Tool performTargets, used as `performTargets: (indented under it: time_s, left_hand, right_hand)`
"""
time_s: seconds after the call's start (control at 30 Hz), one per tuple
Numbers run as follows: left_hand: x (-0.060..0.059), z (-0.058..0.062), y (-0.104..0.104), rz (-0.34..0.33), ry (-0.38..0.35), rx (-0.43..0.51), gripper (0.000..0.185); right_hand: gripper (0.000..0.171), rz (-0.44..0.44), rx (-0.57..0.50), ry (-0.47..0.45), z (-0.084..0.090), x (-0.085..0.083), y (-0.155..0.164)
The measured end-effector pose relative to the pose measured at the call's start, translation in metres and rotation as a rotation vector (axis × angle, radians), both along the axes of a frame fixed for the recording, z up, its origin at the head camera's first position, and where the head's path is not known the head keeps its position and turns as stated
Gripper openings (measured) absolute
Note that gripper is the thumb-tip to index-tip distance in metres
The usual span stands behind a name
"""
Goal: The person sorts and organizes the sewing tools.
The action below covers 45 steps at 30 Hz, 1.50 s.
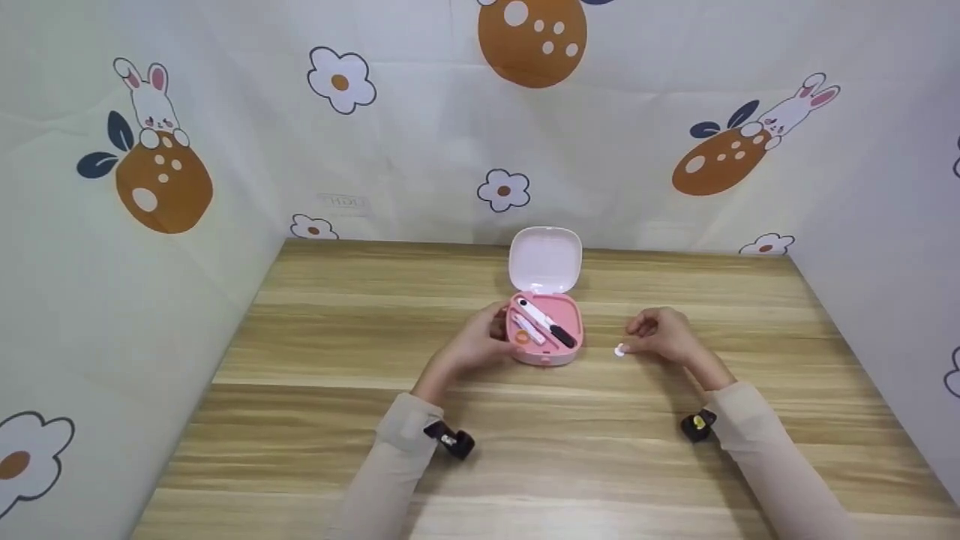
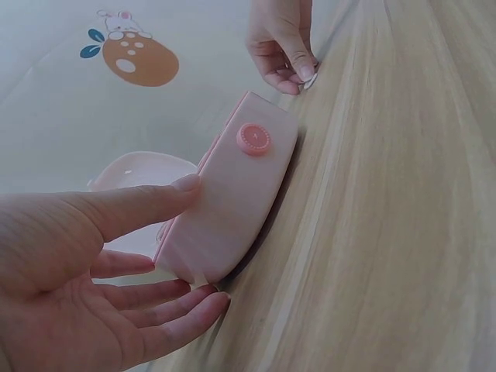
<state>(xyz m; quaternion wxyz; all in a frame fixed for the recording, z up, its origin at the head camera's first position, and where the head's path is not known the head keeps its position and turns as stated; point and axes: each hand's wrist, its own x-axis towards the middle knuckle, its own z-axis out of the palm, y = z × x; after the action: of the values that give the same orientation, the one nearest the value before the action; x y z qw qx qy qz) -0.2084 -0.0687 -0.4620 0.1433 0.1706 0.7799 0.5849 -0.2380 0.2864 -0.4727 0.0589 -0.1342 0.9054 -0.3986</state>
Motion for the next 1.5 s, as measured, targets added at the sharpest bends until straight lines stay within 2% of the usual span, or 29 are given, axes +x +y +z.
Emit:
performTargets:
  time_s: [0.3, 0.9, 1.17, 1.5]
  left_hand:
    - [-0.0008, -0.0017, -0.0007, -0.017, 0.004, 0.009, 0.080]
    - [-0.0007, -0.0015, 0.0003, 0.001, -0.029, -0.008, 0.082]
    - [-0.0012, -0.0017, 0.0001, -0.011, 0.007, -0.009, 0.080]
    - [-0.0017, -0.0024, 0.0006, -0.007, 0.008, -0.017, 0.081]
  right_hand:
    - [0.032, 0.001, 0.012, 0.017, 0.0008, 0.0001, -0.0003]
    - [0.024, 0.002, -0.057, -0.050, 0.0014, -0.0013, 0.0025]
    - [0.020, 0.022, -0.027, -0.075, 0.0042, -0.0014, 0.0040]
    - [0.019, 0.036, -0.034, -0.053, 0.0049, -0.0003, 0.0040]
